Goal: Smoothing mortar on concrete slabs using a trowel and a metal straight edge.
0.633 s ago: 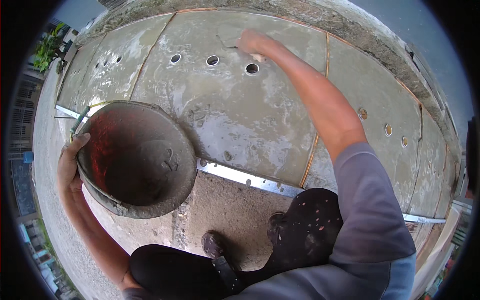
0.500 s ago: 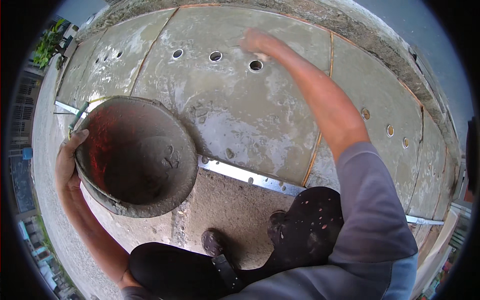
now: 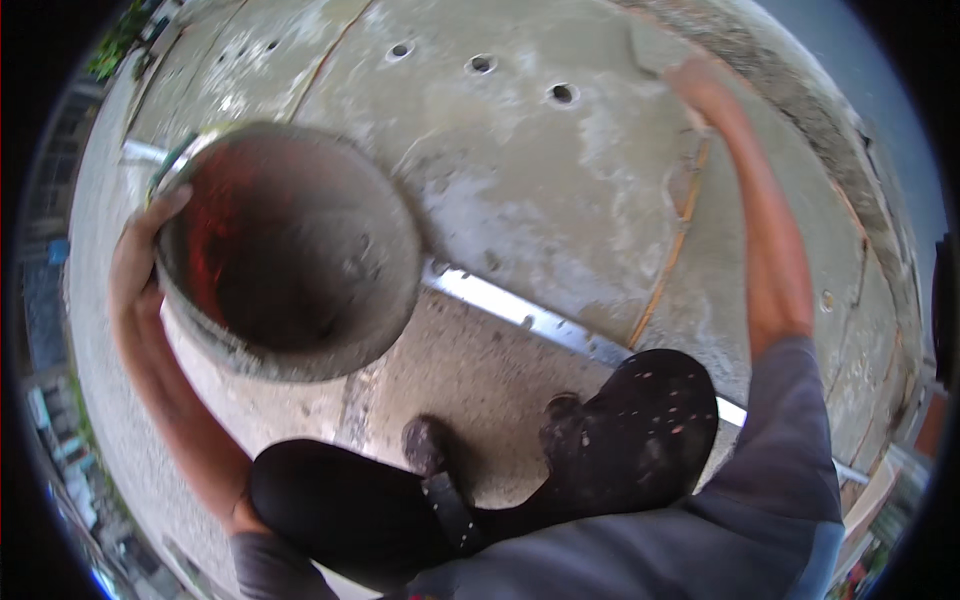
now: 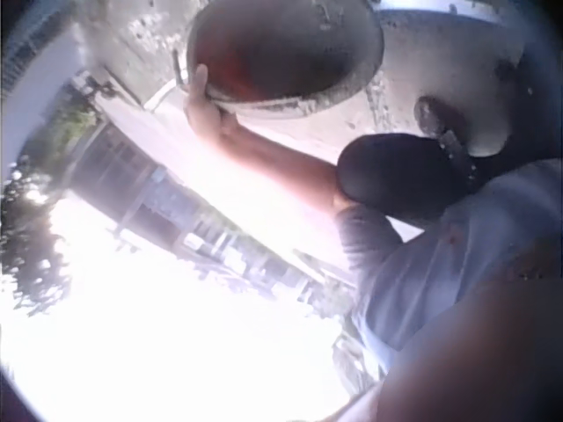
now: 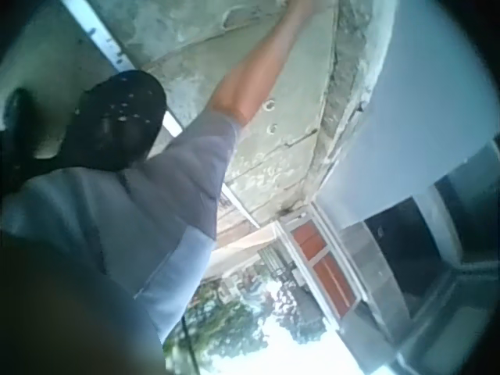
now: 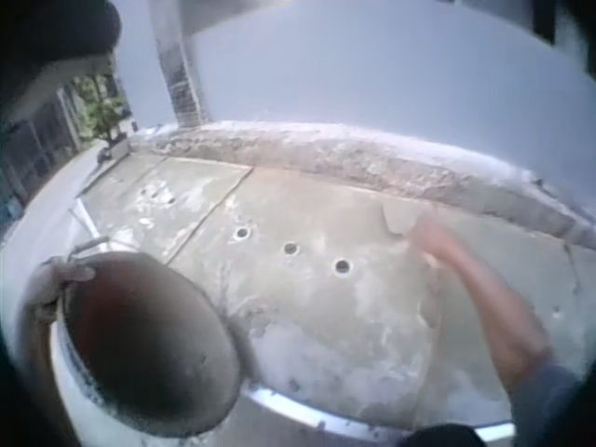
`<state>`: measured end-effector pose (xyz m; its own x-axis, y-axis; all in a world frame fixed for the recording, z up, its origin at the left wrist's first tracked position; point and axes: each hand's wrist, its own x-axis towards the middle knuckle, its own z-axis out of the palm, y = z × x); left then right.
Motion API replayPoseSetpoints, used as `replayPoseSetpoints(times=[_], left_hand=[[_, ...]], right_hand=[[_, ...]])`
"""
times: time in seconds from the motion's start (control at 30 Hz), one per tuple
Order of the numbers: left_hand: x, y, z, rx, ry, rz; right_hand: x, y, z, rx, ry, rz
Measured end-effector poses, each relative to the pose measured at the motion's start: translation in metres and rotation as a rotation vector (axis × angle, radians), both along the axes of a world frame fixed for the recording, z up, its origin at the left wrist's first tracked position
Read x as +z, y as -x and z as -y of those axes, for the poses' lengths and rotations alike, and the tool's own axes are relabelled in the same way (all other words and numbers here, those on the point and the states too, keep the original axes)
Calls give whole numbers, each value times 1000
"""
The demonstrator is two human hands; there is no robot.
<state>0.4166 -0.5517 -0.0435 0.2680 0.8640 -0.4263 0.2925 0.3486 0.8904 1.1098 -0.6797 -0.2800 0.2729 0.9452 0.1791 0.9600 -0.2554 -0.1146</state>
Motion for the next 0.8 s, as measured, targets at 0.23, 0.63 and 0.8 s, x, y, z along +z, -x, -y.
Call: replayPoseSetpoints(times=[0.23, 0.63, 0.8], left_hand=[[12, -9, 5, 2, -54, -116], [4, -38, -6, -143, -184, -217], [16, -80, 18, 85, -323, -558]], right_hand=[[135, 242, 23, 186, 132, -503], [99, 414, -61, 780, -224, 12], [82, 426, -60, 1188, -203, 216]])
